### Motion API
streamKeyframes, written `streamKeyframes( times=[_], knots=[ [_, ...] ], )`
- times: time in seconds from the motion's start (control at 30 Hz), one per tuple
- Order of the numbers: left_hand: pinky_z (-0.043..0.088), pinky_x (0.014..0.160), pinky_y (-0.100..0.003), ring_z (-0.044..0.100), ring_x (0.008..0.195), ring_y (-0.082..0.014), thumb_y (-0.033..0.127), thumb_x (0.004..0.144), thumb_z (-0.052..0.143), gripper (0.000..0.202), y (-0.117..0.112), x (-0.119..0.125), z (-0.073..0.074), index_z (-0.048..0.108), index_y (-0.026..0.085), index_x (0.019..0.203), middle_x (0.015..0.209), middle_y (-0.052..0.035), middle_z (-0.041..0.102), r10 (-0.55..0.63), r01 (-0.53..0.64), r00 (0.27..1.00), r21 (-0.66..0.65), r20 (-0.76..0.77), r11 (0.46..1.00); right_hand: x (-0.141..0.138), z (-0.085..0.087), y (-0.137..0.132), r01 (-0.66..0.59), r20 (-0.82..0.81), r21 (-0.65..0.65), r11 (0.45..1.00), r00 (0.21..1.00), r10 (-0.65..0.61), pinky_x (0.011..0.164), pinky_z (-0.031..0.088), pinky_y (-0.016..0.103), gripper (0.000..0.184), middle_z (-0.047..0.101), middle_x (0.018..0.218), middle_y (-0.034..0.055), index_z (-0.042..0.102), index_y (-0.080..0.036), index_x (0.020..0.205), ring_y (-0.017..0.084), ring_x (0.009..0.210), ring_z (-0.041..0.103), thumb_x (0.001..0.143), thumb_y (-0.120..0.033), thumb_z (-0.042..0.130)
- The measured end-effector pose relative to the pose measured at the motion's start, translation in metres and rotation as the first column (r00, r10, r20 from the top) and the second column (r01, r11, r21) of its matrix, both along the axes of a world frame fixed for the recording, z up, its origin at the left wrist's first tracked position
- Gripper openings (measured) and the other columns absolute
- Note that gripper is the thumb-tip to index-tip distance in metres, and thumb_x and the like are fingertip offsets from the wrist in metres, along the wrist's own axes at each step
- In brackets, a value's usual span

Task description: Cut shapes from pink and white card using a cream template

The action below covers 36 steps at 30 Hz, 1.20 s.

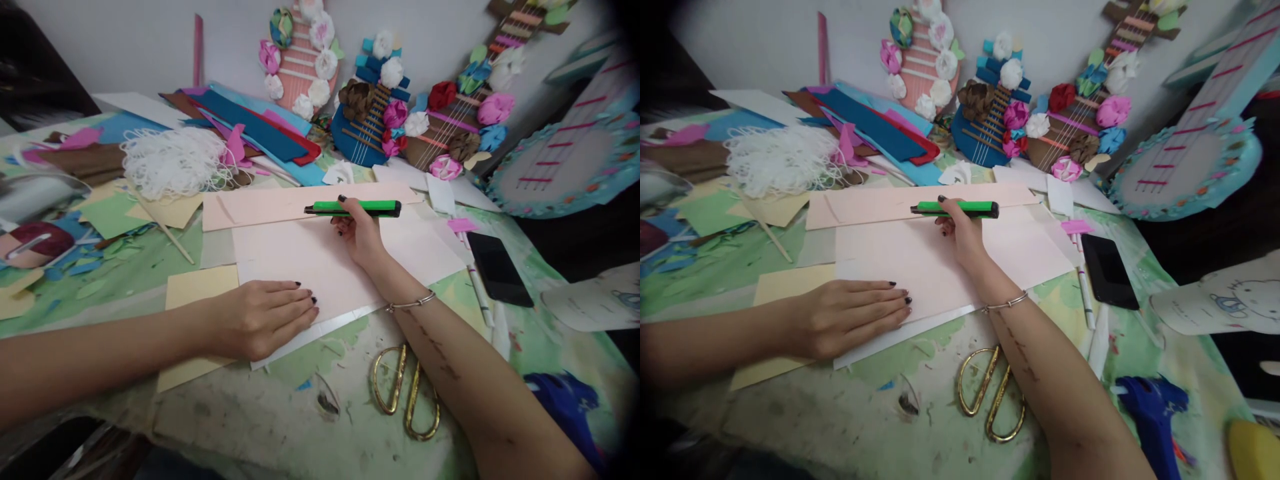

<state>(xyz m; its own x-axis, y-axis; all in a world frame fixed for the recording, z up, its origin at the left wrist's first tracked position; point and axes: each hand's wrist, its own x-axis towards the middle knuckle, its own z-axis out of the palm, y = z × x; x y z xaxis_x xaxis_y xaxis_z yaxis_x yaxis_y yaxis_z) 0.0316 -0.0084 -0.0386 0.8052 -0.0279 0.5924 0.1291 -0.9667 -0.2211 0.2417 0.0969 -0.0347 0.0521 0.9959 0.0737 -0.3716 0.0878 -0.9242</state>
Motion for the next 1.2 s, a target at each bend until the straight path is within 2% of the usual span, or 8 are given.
streamKeyframes(
  times=[0.3,0.43,0.6,0.97,1.2],
  knots=[
    [0.052,0.104,-0.038,0.065,0.118,-0.0238,0.01,0.1,0.032,0.037,0.003,-0.005,0.0,0.065,0.006,0.116,0.112,-0.0154,0.074,-0.019,0.017,0.998,-0.03,-0.062,0.999,0.0,0.002,-0.001,-0.009,-0.022,-0.006,1.0,1.0,0.008,0.044,0.031,0.022,0.022,0.057,0.052,-0.0045,0.057,-0.02,0.067,0.007,0.046,0.045,0.069,-0.032,0.074],
    [0.053,0.103,-0.038,0.066,0.118,-0.0241,0.01,0.1,0.035,0.035,0.004,-0.006,0.001,0.066,0.006,0.115,0.111,-0.0164,0.074,-0.033,0.031,0.998,-0.033,-0.057,0.999,0.001,0.002,-0.001,-0.008,-0.022,-0.011,1.0,1.0,0.008,0.045,0.03,0.022,0.021,0.056,0.052,-0.005,0.056,-0.02,0.066,0.007,0.046,0.045,0.069,-0.032,0.074],
    [0.054,0.101,-0.038,0.067,0.114,-0.0243,0.01,0.102,0.029,0.038,0.003,-0.007,0.001,0.065,0.004,0.114,0.111,-0.0157,0.074,-0.027,0.025,0.998,-0.039,-0.064,0.999,0.001,0.001,-0.001,-0.005,0.005,-0.019,1.0,1.0,0.005,0.047,0.031,0.024,0.024,0.055,0.053,-0.0051,0.056,-0.021,0.067,0.007,0.047,0.045,0.069,-0.035,0.075],
    [0.05,0.105,-0.037,0.064,0.12,-0.0242,0.009,0.1,0.036,0.033,0.005,-0.008,0.001,0.065,0.004,0.117,0.114,-0.0169,0.073,-0.045,0.037,0.997,-0.119,-0.06,0.992,0.001,0.002,-0.002,-0.013,-0.004,-0.012,1.0,1.0,0.013,0.046,0.03,0.023,0.024,0.056,0.053,-0.0043,0.057,-0.02,0.066,0.007,0.048,0.045,0.067,-0.035,0.075],
    [0.05,0.106,-0.035,0.061,0.125,-0.0211,0.011,0.102,0.032,0.036,0.006,-0.011,-0.001,0.061,0.007,0.123,0.119,-0.0151,0.072,-0.039,0.027,0.997,-0.177,-0.064,0.984,0.001,0.002,-0.002,-0.025,-0.031,-0.013,1.0,0.999,0.024,0.046,0.029,0.023,0.023,0.057,0.053,-0.0036,0.057,-0.02,0.066,0.007,0.047,0.044,0.068,-0.034,0.076]
  ],
)
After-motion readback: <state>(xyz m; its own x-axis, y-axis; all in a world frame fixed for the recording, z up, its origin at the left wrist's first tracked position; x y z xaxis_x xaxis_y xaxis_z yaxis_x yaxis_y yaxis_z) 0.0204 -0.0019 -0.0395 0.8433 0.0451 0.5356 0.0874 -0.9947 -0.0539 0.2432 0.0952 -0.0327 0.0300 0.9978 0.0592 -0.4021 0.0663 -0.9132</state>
